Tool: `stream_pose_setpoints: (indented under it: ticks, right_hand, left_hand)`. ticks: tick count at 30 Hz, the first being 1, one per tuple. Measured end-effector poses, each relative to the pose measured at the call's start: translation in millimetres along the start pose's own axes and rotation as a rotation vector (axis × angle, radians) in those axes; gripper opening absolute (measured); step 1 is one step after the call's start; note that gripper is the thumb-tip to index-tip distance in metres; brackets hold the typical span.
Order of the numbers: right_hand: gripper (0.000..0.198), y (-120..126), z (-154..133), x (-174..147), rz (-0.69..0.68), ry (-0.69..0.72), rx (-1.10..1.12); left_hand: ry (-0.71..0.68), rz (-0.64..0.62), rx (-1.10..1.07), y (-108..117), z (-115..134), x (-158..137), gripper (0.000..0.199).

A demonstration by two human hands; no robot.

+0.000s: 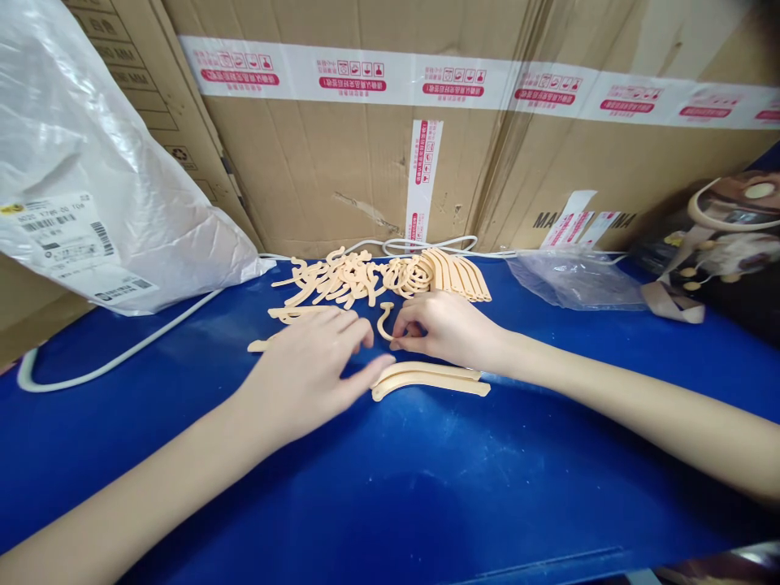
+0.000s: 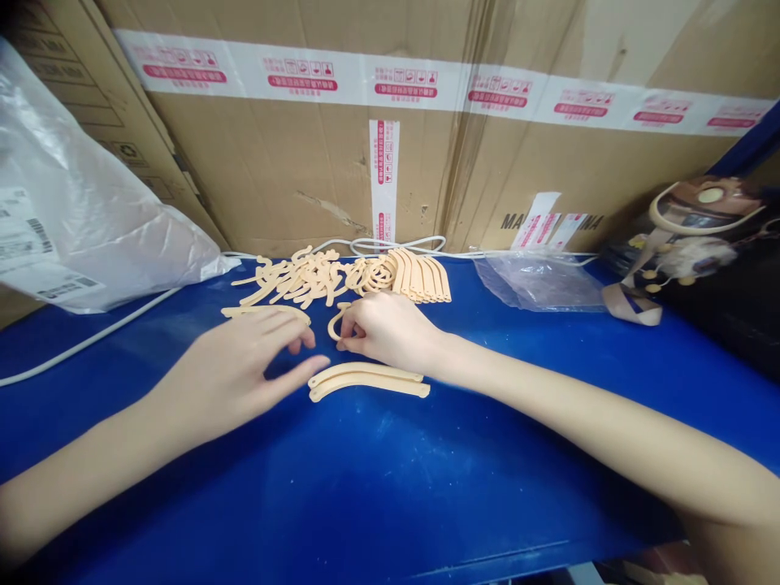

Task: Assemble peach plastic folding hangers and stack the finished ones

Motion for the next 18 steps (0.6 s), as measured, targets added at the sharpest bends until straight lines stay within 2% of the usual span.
stream_pose_setpoints:
  ticks: [6,8,10,13,15,18]
  right_hand:
    - [0.015,-7.7,4.0,-0.7,-0.018,-0.022,0.048]
    - [0.017,-8.7,4.9,-1.7,-0.005,-0.019,0.063]
    - [0.018,-10.4,5.0,-3.1,0.006,-0.009,0.092]
    - [0.02,-15.0,6.3,-4.8,0.001,-0.008,0.176]
    - [0.022,-17.9,7.6,-5.3,-0.008,-0.012,0.222]
    - [0.023,-20.0,9.2,-5.7,-0.011,-0.005,0.245]
  left_hand:
    - [0.271,0.151,0.012,43.1,-57.4,4.9,0.027]
    - [0.414,0.118,0.011,49.4,-82.5,0.2,0.032]
    - [0.466,0.107,0.012,54.7,-100.4,-3.9,0.041]
    - [0.502,0.113,-0.075,54.6,-124.6,-8.4,0.042]
    - [0.569,0.103,-0.129,48.6,-142.0,-11.2,0.04]
    - [0.602,0.062,-0.168,35.2,-155.2,-10.1,0.04]
Point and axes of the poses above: each hand's wrist, its own x-axis towards the middle knuckle, its own y-axis out of the back of the hand, z = x × y, the point moved 9 cm from there along x, towards the middle knuckle, and after that the axes turned 10 degrees about -x, right-handed, at the moved point
